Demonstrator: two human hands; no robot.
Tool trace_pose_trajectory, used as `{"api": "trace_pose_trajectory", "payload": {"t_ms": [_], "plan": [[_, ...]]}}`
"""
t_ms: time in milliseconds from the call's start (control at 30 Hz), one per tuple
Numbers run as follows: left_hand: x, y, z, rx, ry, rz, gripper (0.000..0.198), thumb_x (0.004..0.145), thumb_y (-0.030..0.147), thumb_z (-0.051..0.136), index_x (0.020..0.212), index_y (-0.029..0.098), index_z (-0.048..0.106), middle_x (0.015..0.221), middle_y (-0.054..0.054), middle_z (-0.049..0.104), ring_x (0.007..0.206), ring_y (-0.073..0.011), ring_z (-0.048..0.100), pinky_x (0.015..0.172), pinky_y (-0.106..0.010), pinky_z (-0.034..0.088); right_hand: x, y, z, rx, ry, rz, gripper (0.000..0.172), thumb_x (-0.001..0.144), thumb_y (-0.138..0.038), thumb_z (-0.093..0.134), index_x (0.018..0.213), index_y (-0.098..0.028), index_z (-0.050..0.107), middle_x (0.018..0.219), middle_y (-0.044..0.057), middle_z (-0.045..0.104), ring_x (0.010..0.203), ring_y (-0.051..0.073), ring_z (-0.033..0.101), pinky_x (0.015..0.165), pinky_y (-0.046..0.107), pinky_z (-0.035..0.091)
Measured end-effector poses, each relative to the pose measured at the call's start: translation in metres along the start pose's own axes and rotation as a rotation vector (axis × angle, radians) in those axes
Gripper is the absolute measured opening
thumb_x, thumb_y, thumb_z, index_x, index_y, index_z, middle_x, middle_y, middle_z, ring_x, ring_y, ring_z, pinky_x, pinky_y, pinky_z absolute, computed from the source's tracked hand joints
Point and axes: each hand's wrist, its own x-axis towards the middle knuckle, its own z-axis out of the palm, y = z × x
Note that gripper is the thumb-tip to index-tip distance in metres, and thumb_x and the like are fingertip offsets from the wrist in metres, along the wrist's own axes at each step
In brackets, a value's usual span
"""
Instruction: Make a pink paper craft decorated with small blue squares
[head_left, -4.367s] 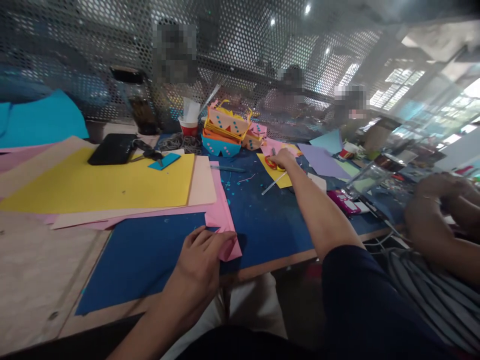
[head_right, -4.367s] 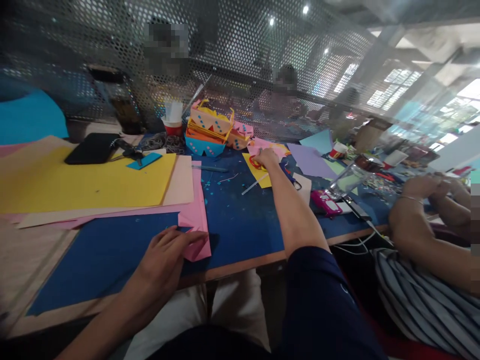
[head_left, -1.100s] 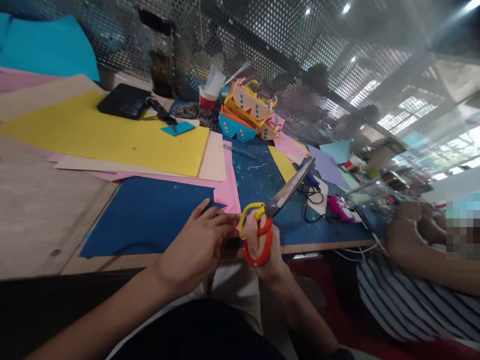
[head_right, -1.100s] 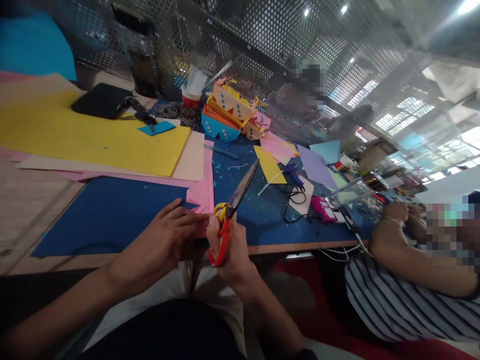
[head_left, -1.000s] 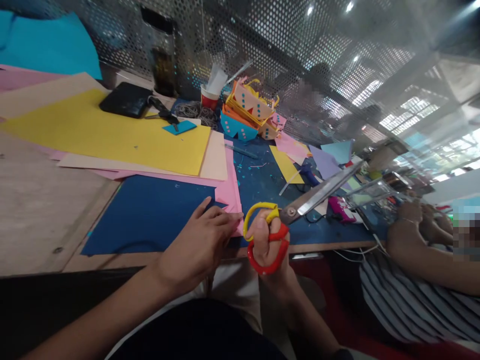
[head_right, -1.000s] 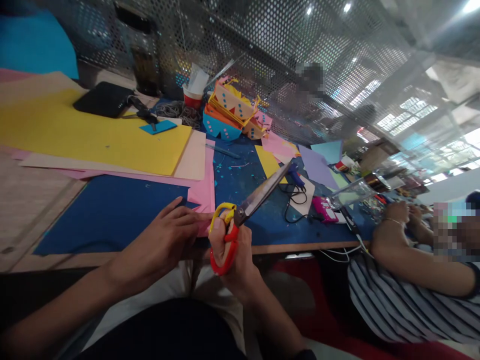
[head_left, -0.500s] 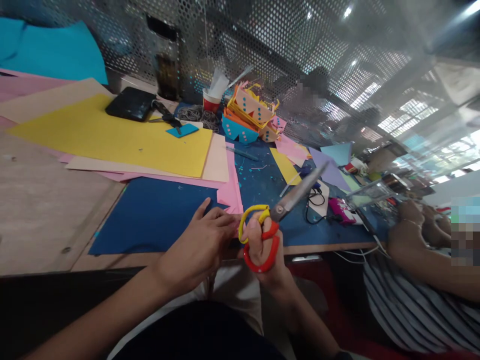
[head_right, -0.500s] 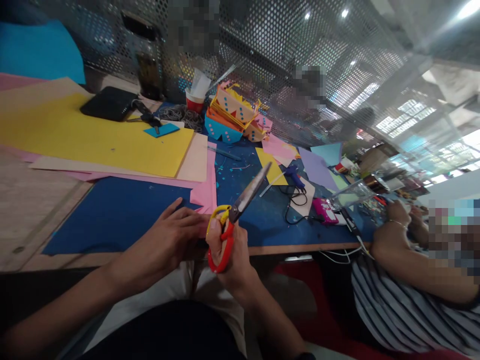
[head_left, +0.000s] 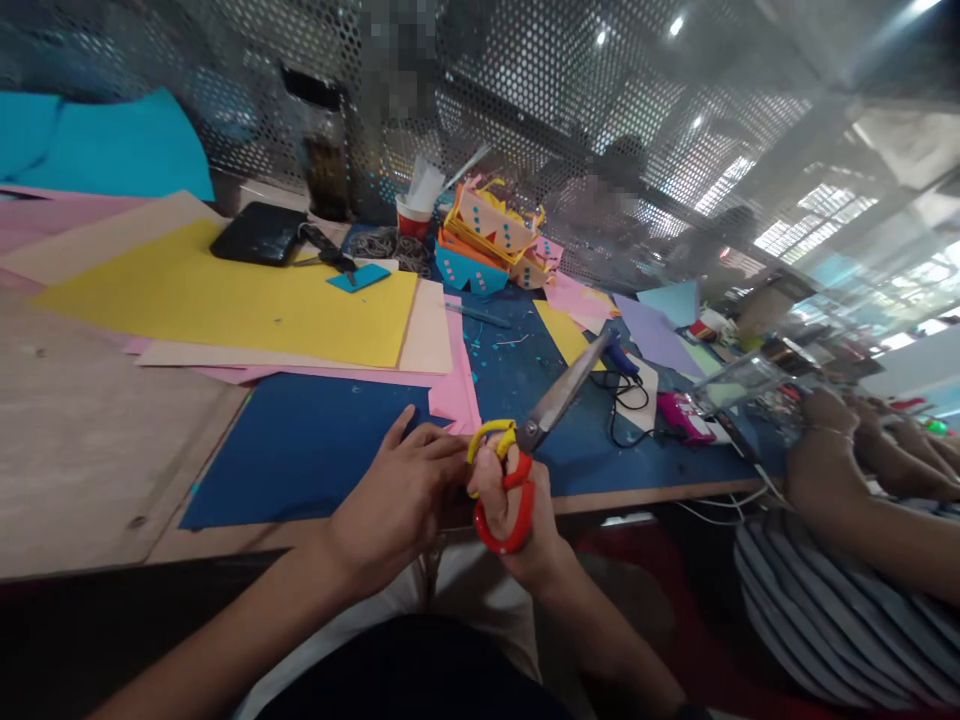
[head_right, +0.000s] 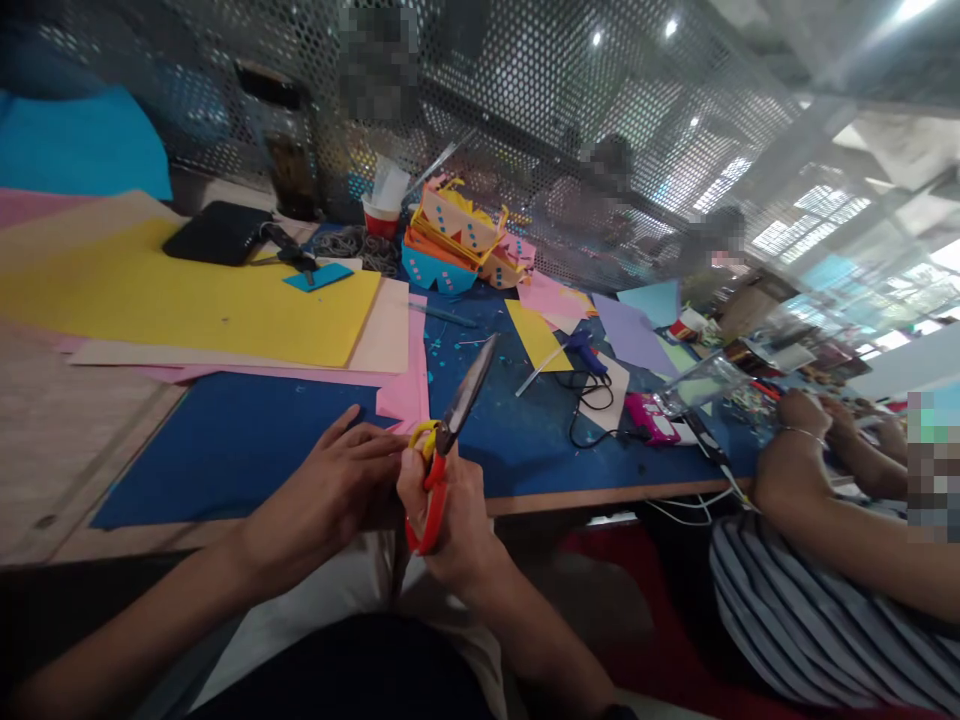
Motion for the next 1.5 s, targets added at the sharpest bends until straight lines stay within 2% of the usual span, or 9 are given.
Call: {"api": "trace_pose_trajectory", "payload": {"t_ms": [167, 300, 433, 667, 800, 933, 1133, 1433, 1500], "plan": [[0.000, -0.006, 0.005, 0.063, -0.010, 0.002, 0.032, 0.093, 0.010, 0.056, 0.109, 0.025, 0.078, 0.129, -0.006, 0.080, 0.123, -0.0318, 0.065, 0.128, -0.073, 0.015, 0.003, 0.000, 0.001, -0.036, 0.015, -0.015, 0.025, 0.109, -0.034, 0.045, 0.087, -0.026, 0.052, 0.075, 0.001, 0.067, 0.065, 0.018, 0.068, 0.065, 0.029, 0.052], [-0.002, -0.016, 0.017, 0.104, 0.074, 0.034, 0.036, 0.087, 0.007, 0.059, 0.108, 0.028, 0.078, 0.132, -0.004, 0.080, 0.122, -0.0300, 0.065, 0.130, -0.072, 0.014, 0.003, 0.001, -0.001, 0.022, 0.006, 0.000, 0.025, 0.109, -0.034, 0.046, 0.086, -0.026, 0.051, 0.072, 0.001, 0.066, 0.063, 0.018, 0.067, 0.062, 0.028, 0.051], [-0.003, -0.023, 0.024, 0.141, 0.118, 0.047, 0.039, 0.092, 0.007, 0.052, 0.109, 0.029, 0.080, 0.136, -0.004, 0.079, 0.117, -0.0273, 0.067, 0.130, -0.070, 0.017, 0.004, 0.003, -0.003, -0.012, 0.004, 0.018, 0.025, 0.108, -0.032, 0.045, 0.083, -0.027, 0.051, 0.070, 0.000, 0.064, 0.058, 0.017, 0.065, 0.058, 0.028, 0.047], [-0.004, -0.028, 0.026, 0.170, 0.146, 0.066, 0.040, 0.096, 0.013, 0.050, 0.114, 0.029, 0.082, 0.134, -0.005, 0.080, 0.112, -0.0271, 0.068, 0.130, -0.067, 0.018, 0.006, 0.005, -0.005, -0.025, 0.041, 0.028, 0.026, 0.107, -0.036, 0.045, 0.083, -0.027, 0.050, 0.068, -0.001, 0.062, 0.057, 0.017, 0.062, 0.060, 0.029, 0.047], [-0.004, -0.027, 0.026, 0.170, 0.144, 0.046, 0.030, 0.094, 0.016, 0.056, 0.103, 0.028, 0.082, 0.133, -0.005, 0.081, 0.115, -0.0277, 0.066, 0.131, -0.066, 0.017, 0.007, 0.008, -0.008, 0.005, 0.054, 0.039, 0.027, 0.107, -0.037, 0.045, 0.083, -0.027, 0.049, 0.071, -0.001, 0.064, 0.060, 0.017, 0.065, 0.061, 0.029, 0.048], [-0.003, -0.026, 0.025, 0.175, 0.140, 0.042, 0.037, 0.094, 0.013, 0.052, 0.110, 0.028, 0.081, 0.133, -0.005, 0.081, 0.112, -0.0270, 0.068, 0.129, -0.068, 0.020, 0.009, 0.010, -0.011, -0.006, 0.044, 0.041, 0.026, 0.107, -0.036, 0.045, 0.084, -0.027, 0.050, 0.070, -0.001, 0.064, 0.061, 0.017, 0.065, 0.062, 0.029, 0.049], [-0.003, -0.025, 0.022, 0.169, 0.124, 0.040, 0.030, 0.093, 0.013, 0.049, 0.078, 0.024, 0.073, 0.135, -0.006, 0.080, 0.117, -0.0286, 0.067, 0.128, -0.070, 0.019, 0.008, 0.009, -0.014, 0.019, 0.062, 0.065, 0.024, 0.108, -0.036, 0.046, 0.087, -0.026, 0.051, 0.073, 0.000, 0.064, 0.061, 0.016, 0.063, 0.061, 0.029, 0.048], [-0.005, -0.028, 0.025, 0.192, 0.160, 0.063, 0.038, 0.096, 0.012, 0.048, 0.109, 0.028, 0.081, 0.135, -0.006, 0.079, 0.115, -0.0264, 0.067, 0.130, -0.066, 0.019, 0.005, 0.009, -0.006, 0.041, 0.029, 0.049, 0.023, 0.107, -0.036, 0.045, 0.086, -0.027, 0.048, 0.078, 0.000, 0.067, 0.063, 0.016, 0.063, 0.064, 0.029, 0.050], [-0.005, -0.028, 0.025, 0.181, 0.149, 0.062, 0.037, 0.093, 0.012, 0.051, 0.109, 0.029, 0.080, 0.130, -0.005, 0.081, 0.112, -0.0262, 0.067, 0.130, -0.067, 0.017, 0.006, 0.007, -0.002, 0.049, 0.013, 0.042, 0.024, 0.107, -0.037, 0.045, 0.085, -0.027, 0.046, 0.077, 0.000, 0.066, 0.063, 0.016, 0.063, 0.063, 0.028, 0.050]]}}
